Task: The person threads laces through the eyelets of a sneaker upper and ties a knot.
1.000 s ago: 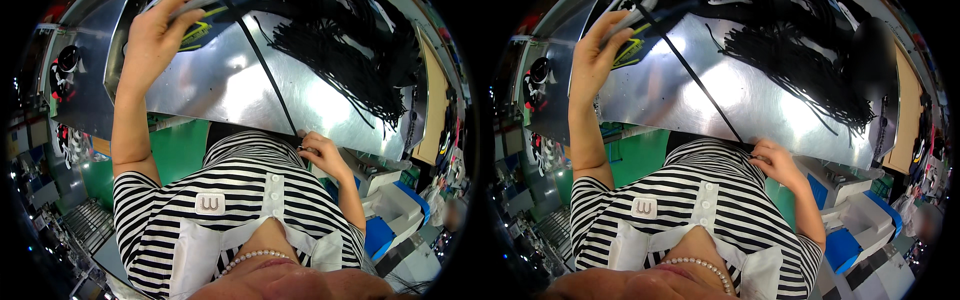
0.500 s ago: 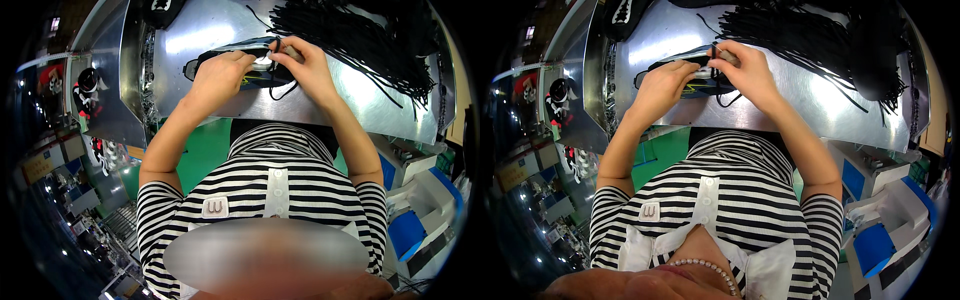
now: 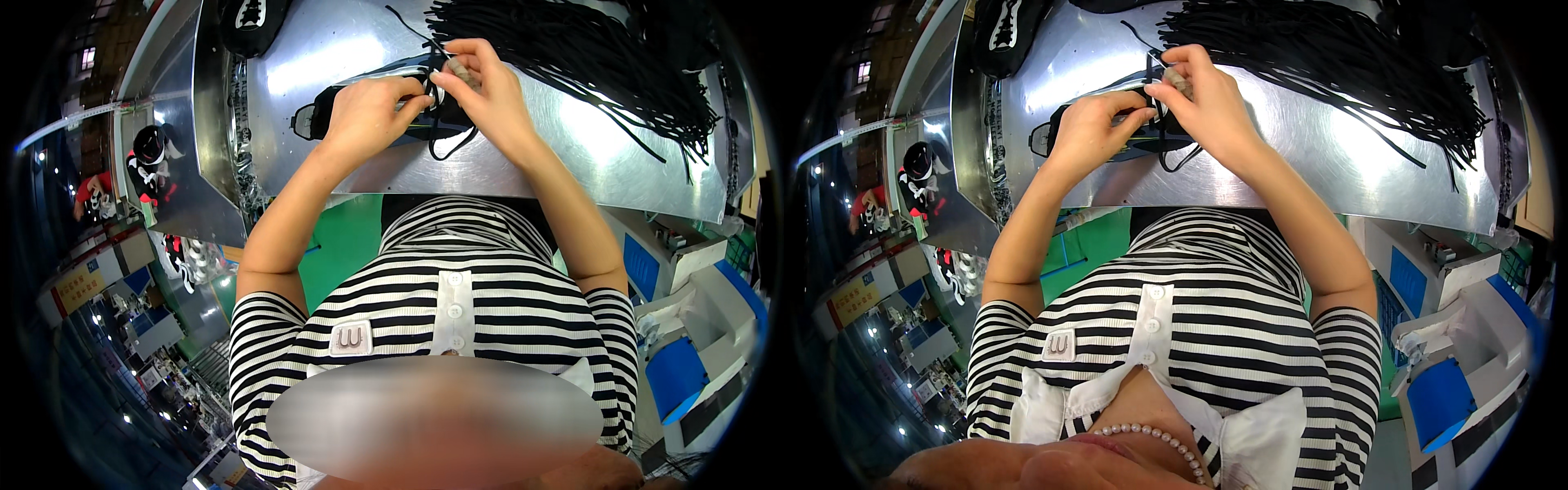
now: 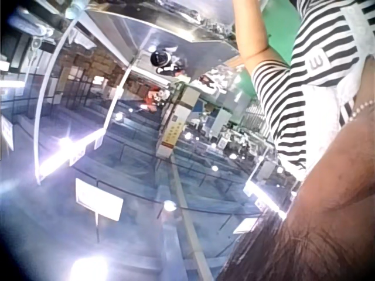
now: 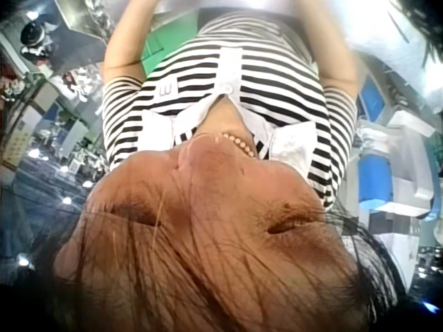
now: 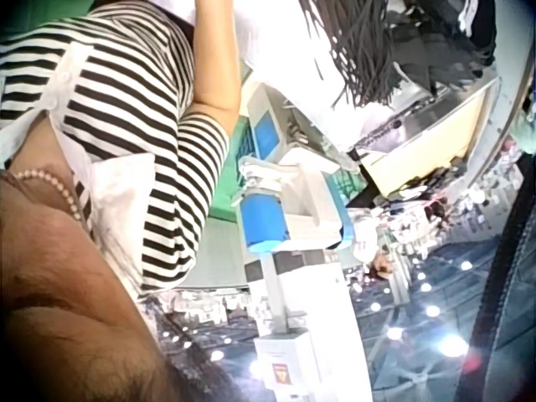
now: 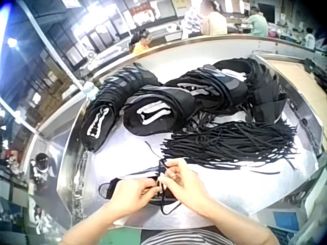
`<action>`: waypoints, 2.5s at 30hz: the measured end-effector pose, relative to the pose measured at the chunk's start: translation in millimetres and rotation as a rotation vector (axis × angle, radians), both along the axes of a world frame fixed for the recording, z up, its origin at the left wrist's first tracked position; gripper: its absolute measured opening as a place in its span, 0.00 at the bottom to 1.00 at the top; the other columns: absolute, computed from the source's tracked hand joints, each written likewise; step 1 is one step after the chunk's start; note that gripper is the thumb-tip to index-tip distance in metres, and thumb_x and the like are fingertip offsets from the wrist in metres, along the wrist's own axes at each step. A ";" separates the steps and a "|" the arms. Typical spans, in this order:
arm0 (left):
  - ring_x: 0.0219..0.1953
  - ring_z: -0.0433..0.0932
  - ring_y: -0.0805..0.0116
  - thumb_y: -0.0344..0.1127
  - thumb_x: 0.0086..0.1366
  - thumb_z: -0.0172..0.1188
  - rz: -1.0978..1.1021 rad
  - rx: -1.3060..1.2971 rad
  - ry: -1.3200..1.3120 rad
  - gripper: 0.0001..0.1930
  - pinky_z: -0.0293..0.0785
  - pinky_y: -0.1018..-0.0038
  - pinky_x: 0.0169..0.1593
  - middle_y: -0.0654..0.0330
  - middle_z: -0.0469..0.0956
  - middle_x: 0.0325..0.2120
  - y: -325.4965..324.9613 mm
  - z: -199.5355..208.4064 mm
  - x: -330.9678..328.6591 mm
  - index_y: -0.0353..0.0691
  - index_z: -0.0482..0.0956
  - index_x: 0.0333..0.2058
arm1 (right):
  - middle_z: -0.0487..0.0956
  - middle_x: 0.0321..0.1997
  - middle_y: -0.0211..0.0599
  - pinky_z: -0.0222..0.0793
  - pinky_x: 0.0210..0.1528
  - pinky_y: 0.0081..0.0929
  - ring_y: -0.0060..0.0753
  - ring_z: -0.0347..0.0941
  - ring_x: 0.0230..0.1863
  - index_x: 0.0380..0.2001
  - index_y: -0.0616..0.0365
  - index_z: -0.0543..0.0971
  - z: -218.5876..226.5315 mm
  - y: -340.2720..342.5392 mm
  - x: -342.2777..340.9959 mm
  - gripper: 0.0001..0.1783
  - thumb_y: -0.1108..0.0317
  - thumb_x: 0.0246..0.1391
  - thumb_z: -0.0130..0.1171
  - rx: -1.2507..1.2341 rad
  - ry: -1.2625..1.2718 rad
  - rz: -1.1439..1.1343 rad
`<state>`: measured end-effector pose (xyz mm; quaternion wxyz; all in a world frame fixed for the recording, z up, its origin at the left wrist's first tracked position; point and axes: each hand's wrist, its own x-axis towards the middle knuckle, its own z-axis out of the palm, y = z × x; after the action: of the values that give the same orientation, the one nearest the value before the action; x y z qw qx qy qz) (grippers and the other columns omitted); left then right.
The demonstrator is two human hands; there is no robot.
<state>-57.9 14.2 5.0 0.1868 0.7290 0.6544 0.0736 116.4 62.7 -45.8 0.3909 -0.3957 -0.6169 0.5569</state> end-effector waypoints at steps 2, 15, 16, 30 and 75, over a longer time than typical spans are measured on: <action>0.28 0.81 0.55 0.43 0.62 0.63 0.002 0.043 -0.023 0.11 0.74 0.67 0.32 0.57 0.82 0.27 -0.9 -4.2 -2.6 0.42 0.84 0.34 | 0.82 0.31 0.41 0.73 0.37 0.25 0.31 0.80 0.32 0.42 0.63 0.73 4.3 -10.7 12.3 0.13 0.67 0.58 0.59 -0.089 -0.036 0.043; 0.26 0.80 0.57 0.40 0.61 0.64 0.005 0.075 -0.091 0.11 0.74 0.69 0.33 0.56 0.81 0.26 2.3 -8.4 -1.9 0.38 0.83 0.33 | 0.82 0.29 0.44 0.74 0.34 0.38 0.48 0.80 0.30 0.37 0.61 0.74 -11.2 -35.7 22.2 0.09 0.66 0.58 0.59 0.122 -0.244 0.134; 0.27 0.80 0.57 0.39 0.61 0.64 -0.010 0.063 -0.120 0.10 0.75 0.69 0.33 0.55 0.81 0.26 3.4 -8.8 -1.9 0.38 0.83 0.34 | 0.82 0.28 0.44 0.74 0.34 0.39 0.49 0.80 0.30 0.37 0.60 0.73 -12.0 -35.0 22.2 0.09 0.66 0.58 0.59 0.125 -0.266 0.121; 0.32 0.79 0.52 0.34 0.50 0.61 -0.144 0.141 -0.237 0.09 0.73 0.57 0.32 0.55 0.79 0.26 -16.1 -34.6 4.2 0.42 0.82 0.31 | 0.74 0.45 0.42 0.69 0.52 0.24 0.29 0.73 0.45 0.57 0.64 0.61 -42.7 -33.8 1.7 0.19 0.82 0.63 0.47 0.143 -0.350 0.185; 0.29 0.80 0.57 0.34 0.59 0.61 0.142 0.090 -0.512 0.08 0.75 0.68 0.37 0.54 0.82 0.26 -15.1 -28.9 -36.7 0.38 0.84 0.34 | 0.75 0.34 0.33 0.67 0.37 0.14 0.18 0.69 0.33 0.45 0.61 0.71 4.0 -8.0 25.2 0.21 0.69 0.52 0.69 -0.270 -0.005 -0.129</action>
<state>-94.6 -0.9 -23.9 0.3080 0.6465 0.6314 0.2976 141.5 54.7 -41.8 0.3675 -0.4850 -0.5107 0.6074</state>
